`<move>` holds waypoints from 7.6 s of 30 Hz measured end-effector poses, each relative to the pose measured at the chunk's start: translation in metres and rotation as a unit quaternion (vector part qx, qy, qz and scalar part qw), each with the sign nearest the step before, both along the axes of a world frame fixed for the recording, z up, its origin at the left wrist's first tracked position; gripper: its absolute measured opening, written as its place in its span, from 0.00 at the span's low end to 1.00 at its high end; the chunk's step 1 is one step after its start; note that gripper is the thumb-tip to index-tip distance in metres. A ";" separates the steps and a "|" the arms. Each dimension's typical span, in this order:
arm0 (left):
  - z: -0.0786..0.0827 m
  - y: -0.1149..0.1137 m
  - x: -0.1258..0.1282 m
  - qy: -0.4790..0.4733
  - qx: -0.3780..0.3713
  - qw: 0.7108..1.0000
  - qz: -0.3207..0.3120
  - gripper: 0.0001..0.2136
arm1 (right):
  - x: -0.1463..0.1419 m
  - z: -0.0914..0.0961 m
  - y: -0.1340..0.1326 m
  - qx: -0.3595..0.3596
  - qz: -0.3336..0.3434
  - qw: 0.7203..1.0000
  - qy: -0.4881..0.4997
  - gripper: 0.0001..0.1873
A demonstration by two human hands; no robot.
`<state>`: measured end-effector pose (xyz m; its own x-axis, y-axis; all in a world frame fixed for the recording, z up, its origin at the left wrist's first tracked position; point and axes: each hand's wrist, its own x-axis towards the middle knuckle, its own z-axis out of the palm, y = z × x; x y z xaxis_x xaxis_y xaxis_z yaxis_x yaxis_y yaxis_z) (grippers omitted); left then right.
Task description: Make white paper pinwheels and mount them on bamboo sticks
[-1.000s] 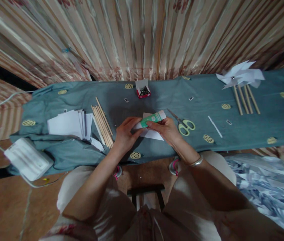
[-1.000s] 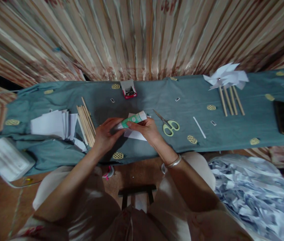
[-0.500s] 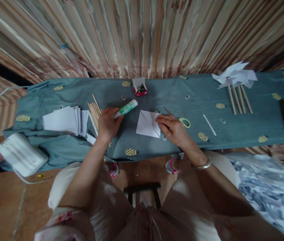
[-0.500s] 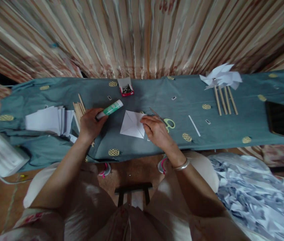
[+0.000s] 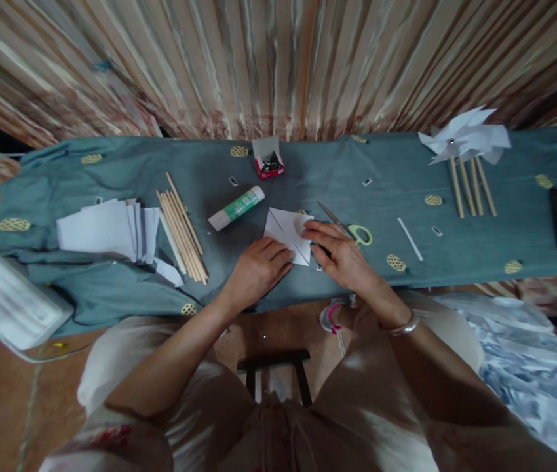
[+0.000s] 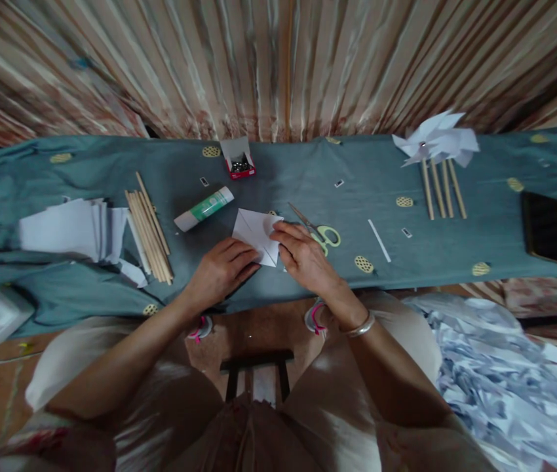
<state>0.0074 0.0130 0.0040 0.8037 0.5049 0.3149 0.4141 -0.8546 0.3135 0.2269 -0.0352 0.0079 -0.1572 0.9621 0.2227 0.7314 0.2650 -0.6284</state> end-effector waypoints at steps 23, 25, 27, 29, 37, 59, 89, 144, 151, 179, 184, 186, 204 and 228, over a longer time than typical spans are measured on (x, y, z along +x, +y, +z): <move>0.005 -0.015 -0.002 -0.060 0.037 0.997 -0.018 0.10 | -0.007 -0.003 -0.011 -0.076 -0.010 0.982 0.171 0.02; 0.005 -0.016 -0.002 -0.068 0.029 0.997 -0.010 0.08 | -0.009 -0.005 -0.010 -0.067 -0.017 0.984 0.163 0.02; 0.004 -0.017 -0.003 -0.075 0.015 0.997 0.004 0.08 | -0.010 -0.006 -0.010 -0.059 -0.022 0.987 0.146 0.01; 0.004 -0.018 -0.004 -0.078 0.006 0.997 0.006 0.09 | -0.012 -0.006 -0.010 -0.051 -0.024 0.990 0.127 0.01; 0.002 -0.020 -0.005 -0.064 0.002 0.998 -0.024 0.08 | -0.014 -0.005 -0.009 -0.035 -0.026 0.994 0.102 0.01; -0.003 -0.018 -0.001 -0.103 -0.064 0.993 -0.009 0.09 | -0.015 0.000 -0.017 0.005 -0.029 0.998 0.051 0.05; -0.009 -0.007 -0.001 -0.149 -0.061 0.987 -0.012 0.08 | -0.035 -0.002 -0.022 0.013 -0.083 0.996 0.017 0.15; -0.005 -0.014 0.001 -0.125 -0.108 0.986 0.009 0.08 | -0.038 -0.012 -0.037 0.064 -0.088 0.994 0.024 0.22; -0.004 -0.014 0.001 -0.128 -0.107 0.986 0.016 0.08 | -0.038 -0.013 -0.037 0.067 -0.067 0.995 0.003 0.23; -0.003 -0.017 0.001 -0.114 -0.077 0.990 0.022 0.06 | -0.044 -0.020 -0.034 0.069 -0.073 0.995 -0.018 0.21; -0.004 -0.017 0.001 -0.106 -0.070 0.992 0.026 0.07 | -0.038 -0.012 -0.031 0.054 -0.072 0.996 0.006 0.21; -0.003 -0.016 0.001 -0.101 -0.072 0.992 0.026 0.08 | -0.034 -0.007 -0.026 0.035 -0.094 0.995 0.022 0.22; 0.003 -0.011 -0.010 -0.089 -0.060 0.994 0.001 0.08 | -0.017 0.000 0.005 -0.012 -0.152 0.985 0.076 0.17; 0.012 0.005 -0.035 -0.065 -0.066 0.993 0.072 0.10 | -0.022 0.011 -0.021 -0.155 -0.192 0.949 0.195 0.13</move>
